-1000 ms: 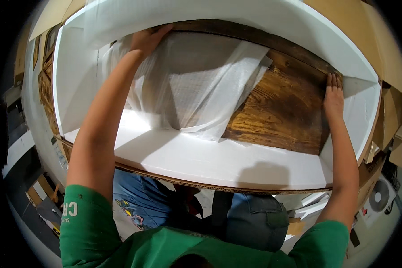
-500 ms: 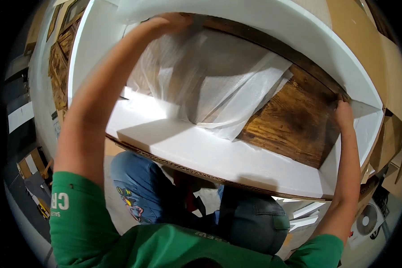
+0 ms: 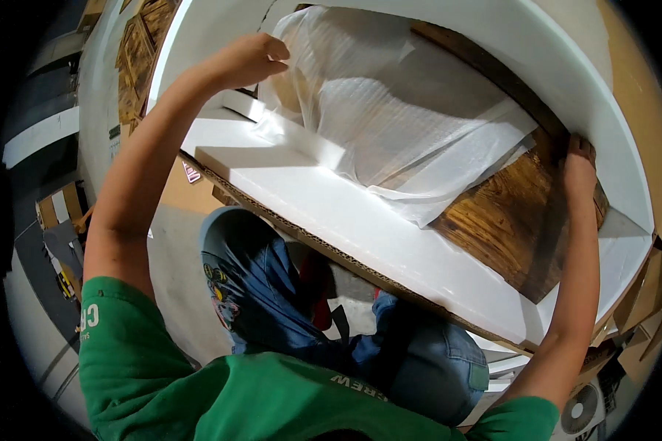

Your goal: The person packs wooden furniture panels and foam protective materials into a white cardboard box, arranging them inside and adding foam padding.

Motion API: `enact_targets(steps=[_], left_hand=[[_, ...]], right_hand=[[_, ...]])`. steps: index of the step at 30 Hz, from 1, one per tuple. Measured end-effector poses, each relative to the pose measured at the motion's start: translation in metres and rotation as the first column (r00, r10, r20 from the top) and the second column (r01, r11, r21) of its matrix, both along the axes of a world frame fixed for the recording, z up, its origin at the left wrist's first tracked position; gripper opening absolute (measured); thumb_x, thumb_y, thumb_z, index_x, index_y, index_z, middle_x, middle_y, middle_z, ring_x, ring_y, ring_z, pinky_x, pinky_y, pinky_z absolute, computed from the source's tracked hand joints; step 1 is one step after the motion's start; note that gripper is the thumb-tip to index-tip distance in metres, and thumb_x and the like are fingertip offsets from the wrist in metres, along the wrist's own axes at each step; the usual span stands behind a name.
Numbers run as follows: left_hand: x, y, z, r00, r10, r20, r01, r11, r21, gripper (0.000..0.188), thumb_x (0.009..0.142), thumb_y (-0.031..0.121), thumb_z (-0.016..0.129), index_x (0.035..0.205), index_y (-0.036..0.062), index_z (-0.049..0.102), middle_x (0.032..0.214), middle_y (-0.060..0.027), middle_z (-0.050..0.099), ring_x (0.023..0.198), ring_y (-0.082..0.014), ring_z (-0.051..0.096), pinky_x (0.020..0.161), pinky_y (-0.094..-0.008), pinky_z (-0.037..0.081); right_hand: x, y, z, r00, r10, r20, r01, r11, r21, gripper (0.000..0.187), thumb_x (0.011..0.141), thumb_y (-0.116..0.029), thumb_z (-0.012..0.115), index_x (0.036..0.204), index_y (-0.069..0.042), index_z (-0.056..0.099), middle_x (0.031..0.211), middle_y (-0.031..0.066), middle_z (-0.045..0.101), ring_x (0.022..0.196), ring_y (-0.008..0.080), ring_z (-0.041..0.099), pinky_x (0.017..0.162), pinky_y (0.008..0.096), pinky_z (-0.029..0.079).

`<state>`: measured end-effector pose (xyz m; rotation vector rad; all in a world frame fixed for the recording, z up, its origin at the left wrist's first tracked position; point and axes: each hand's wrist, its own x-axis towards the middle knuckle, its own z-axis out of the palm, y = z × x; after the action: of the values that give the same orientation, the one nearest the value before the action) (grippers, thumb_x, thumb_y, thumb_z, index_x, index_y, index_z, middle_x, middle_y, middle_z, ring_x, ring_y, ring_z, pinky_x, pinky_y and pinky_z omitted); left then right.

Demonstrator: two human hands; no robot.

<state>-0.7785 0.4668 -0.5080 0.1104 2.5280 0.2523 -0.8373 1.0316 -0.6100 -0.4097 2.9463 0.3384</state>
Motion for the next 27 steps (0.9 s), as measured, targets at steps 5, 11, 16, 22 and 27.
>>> enact_targets(steps=[5,11,16,22,27], left_hand=[[0.023,0.048,-0.007,0.965,-0.262,0.025,0.254,0.951,0.175,0.024,0.084,0.015,0.064,0.101,-0.0016,0.065,0.097,-0.0178,0.067,0.085,-0.0310,0.065,0.076,-0.0378,0.051],[-0.008,0.103,-0.022,0.928,-0.372,-0.019,0.370,0.915,0.160,0.021,0.082,0.014,0.061,0.098,0.0011,0.066,0.087,-0.0181,0.067,0.078,-0.0321,0.064,0.072,-0.0398,0.050],[-0.065,0.126,-0.076,0.956,0.135,-0.262,-0.028,0.927,0.373,0.019,0.080,0.012,0.056,0.093,0.0034,0.067,0.084,-0.0157,0.067,0.076,-0.0307,0.064,0.069,-0.0389,0.049],[-0.121,0.169,-0.124,0.890,-0.455,-0.027,0.416,0.835,-0.359,0.027,0.075,0.029,0.070,0.089,0.0067,0.070,0.096,-0.0095,0.068,0.093,-0.0205,0.063,0.078,-0.0331,0.050],[-0.160,0.148,-0.189,0.843,0.537,0.028,-0.527,0.815,0.241,0.005,0.081,0.013,0.063,0.086,0.0138,0.064,0.094,-0.0066,0.062,0.090,-0.0191,0.059,0.060,-0.0379,0.052]], right_hand=[[-0.008,0.001,0.009,0.962,0.269,0.047,-0.270,0.963,0.019,0.031,0.075,-0.009,0.060,0.104,-0.001,0.055,0.103,0.0198,0.059,0.097,0.0374,0.055,0.081,0.0437,0.047],[-0.024,0.000,0.031,0.916,0.227,0.330,-0.291,0.944,0.158,0.050,0.069,-0.014,0.064,0.116,-0.001,0.053,0.094,0.0184,0.062,0.091,0.0332,0.059,0.077,0.0431,0.049],[-0.005,-0.006,0.028,0.975,0.188,0.121,-0.202,0.972,0.116,0.063,0.071,-0.012,0.063,0.130,-0.001,0.043,0.113,0.0184,0.056,0.104,0.0330,0.055,0.086,0.0409,0.047],[0.004,0.018,0.020,0.986,0.147,0.076,-0.146,0.989,-0.021,0.061,0.072,-0.011,0.061,0.130,-0.001,0.043,0.126,0.0186,0.050,0.114,0.0359,0.048,0.092,0.0407,0.045],[-0.004,0.019,0.017,0.940,0.341,-0.027,-0.343,0.937,-0.070,0.059,0.074,-0.010,0.060,0.131,-0.004,0.043,0.125,0.0182,0.050,0.112,0.0361,0.049,0.091,0.0413,0.045]])
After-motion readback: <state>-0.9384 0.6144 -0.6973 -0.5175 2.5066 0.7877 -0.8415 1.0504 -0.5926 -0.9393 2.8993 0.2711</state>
